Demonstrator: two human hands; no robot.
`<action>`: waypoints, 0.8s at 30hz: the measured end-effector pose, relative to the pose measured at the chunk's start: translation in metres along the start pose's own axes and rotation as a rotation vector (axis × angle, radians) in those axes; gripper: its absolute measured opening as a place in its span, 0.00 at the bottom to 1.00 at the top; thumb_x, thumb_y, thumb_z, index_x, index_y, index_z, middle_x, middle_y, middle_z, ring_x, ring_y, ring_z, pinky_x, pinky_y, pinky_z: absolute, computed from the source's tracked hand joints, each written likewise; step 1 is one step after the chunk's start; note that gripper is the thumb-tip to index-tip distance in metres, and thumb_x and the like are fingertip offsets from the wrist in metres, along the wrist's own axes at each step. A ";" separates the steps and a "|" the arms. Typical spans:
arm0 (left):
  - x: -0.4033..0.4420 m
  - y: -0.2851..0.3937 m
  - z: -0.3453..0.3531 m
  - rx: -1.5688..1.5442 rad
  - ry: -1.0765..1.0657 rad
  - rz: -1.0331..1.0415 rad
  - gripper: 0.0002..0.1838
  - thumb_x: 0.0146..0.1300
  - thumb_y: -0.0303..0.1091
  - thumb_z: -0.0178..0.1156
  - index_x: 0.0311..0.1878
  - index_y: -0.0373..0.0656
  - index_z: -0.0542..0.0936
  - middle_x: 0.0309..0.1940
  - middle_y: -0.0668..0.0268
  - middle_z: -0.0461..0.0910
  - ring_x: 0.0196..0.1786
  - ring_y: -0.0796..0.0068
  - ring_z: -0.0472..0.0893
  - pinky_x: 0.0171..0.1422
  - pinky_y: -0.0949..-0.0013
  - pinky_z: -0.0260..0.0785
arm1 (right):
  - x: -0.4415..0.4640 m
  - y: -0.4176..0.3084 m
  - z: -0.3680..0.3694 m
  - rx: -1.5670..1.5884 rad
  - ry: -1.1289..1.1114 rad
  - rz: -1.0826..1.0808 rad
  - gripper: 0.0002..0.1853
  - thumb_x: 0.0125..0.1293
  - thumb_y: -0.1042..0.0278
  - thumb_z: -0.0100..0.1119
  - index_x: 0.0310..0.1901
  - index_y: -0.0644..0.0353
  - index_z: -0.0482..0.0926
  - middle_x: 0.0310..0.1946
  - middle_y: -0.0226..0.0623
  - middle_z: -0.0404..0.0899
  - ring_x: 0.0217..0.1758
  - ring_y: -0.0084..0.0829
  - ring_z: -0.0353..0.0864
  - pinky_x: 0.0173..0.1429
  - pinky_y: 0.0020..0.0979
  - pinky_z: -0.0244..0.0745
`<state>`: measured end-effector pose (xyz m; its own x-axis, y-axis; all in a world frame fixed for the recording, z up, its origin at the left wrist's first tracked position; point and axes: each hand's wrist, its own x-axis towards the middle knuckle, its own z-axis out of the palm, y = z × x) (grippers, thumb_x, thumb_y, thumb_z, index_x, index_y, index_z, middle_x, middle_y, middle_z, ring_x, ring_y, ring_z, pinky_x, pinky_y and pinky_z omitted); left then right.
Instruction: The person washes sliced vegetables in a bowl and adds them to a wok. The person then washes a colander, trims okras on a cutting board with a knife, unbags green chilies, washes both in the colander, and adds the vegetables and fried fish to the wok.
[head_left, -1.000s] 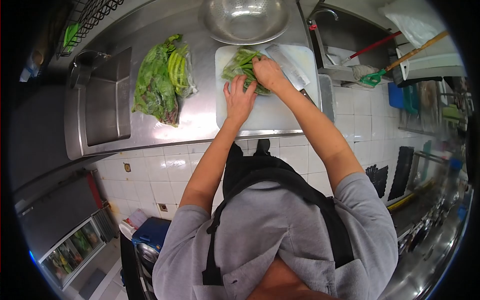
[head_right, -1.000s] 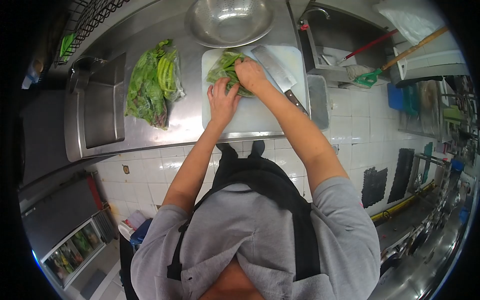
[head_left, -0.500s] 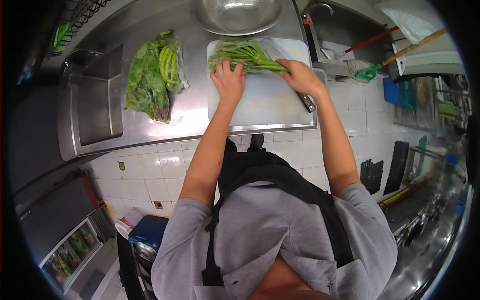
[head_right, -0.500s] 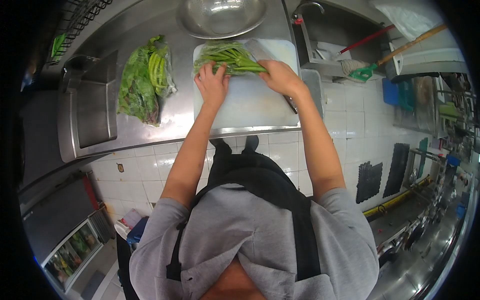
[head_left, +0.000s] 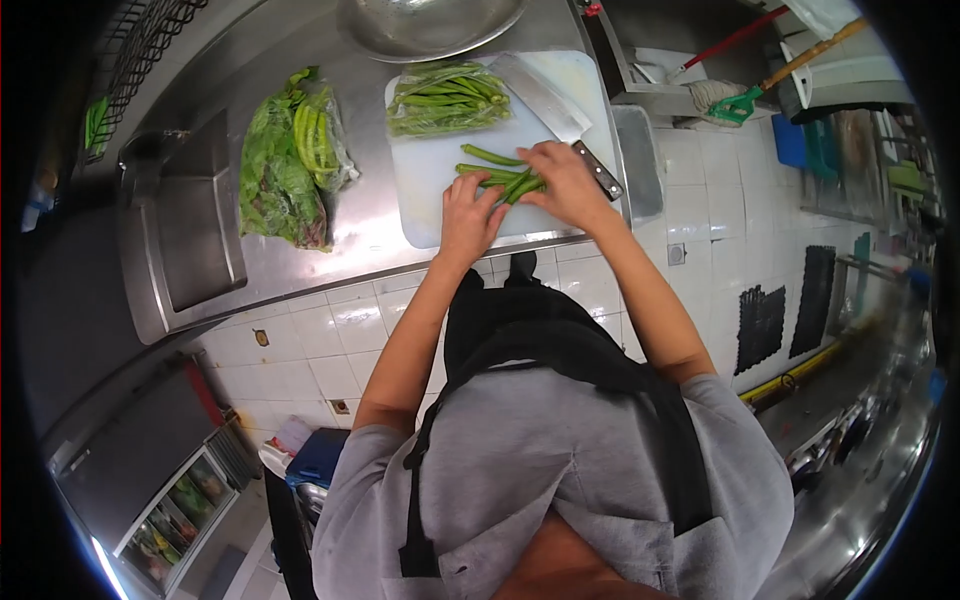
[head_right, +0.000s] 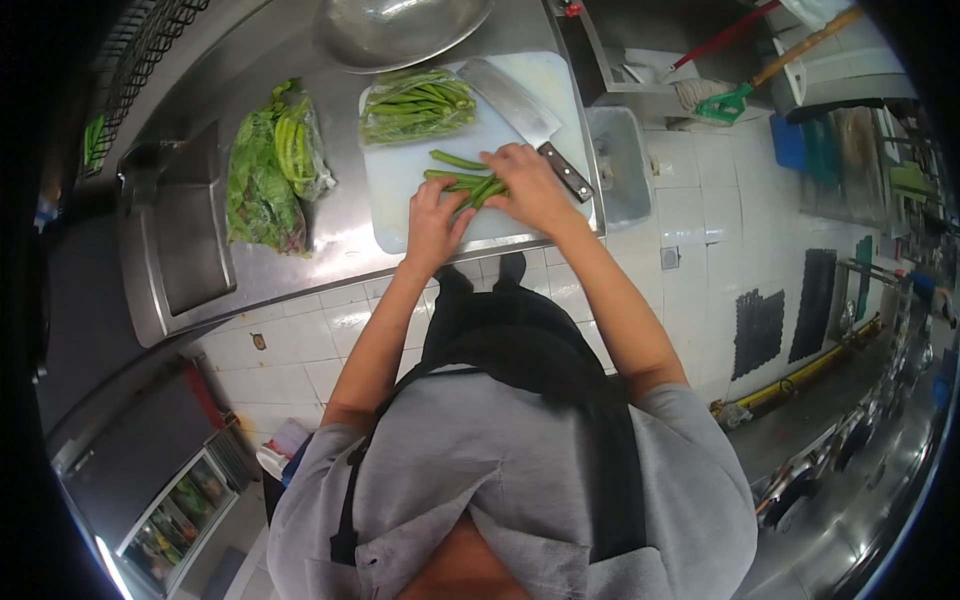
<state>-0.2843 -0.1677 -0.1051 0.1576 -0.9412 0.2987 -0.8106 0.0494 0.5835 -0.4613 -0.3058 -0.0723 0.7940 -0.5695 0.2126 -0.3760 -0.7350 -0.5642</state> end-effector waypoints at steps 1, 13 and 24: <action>-0.002 0.000 0.006 0.043 0.020 0.007 0.19 0.55 0.29 0.73 0.51 0.44 0.84 0.56 0.58 0.77 0.60 0.54 0.76 0.62 0.53 0.67 | -0.005 0.005 -0.015 0.003 0.035 0.038 0.33 0.56 0.68 0.75 0.65 0.58 0.78 0.51 0.44 0.77 0.58 0.47 0.75 0.63 0.43 0.73; 0.041 0.032 0.053 0.260 -0.037 0.270 0.11 0.57 0.29 0.67 0.45 0.44 0.84 0.54 0.62 0.77 0.59 0.61 0.76 0.63 0.48 0.60 | -0.083 0.014 -0.070 0.020 0.000 0.545 0.23 0.68 0.76 0.55 0.65 0.63 0.68 0.38 0.63 0.80 0.43 0.64 0.81 0.49 0.56 0.74; 0.094 0.045 0.090 0.235 -0.163 0.209 0.09 0.56 0.30 0.70 0.40 0.44 0.85 0.46 0.63 0.79 0.54 0.59 0.75 0.62 0.43 0.59 | -0.156 -0.044 -0.092 0.027 -0.150 0.760 0.11 0.74 0.67 0.55 0.44 0.67 0.67 0.27 0.62 0.81 0.36 0.67 0.81 0.41 0.61 0.74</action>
<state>-0.3571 -0.2843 -0.1189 -0.1020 -0.9609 0.2575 -0.9264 0.1861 0.3275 -0.6122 -0.2185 -0.0069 0.3794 -0.8565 -0.3499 -0.8332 -0.1518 -0.5318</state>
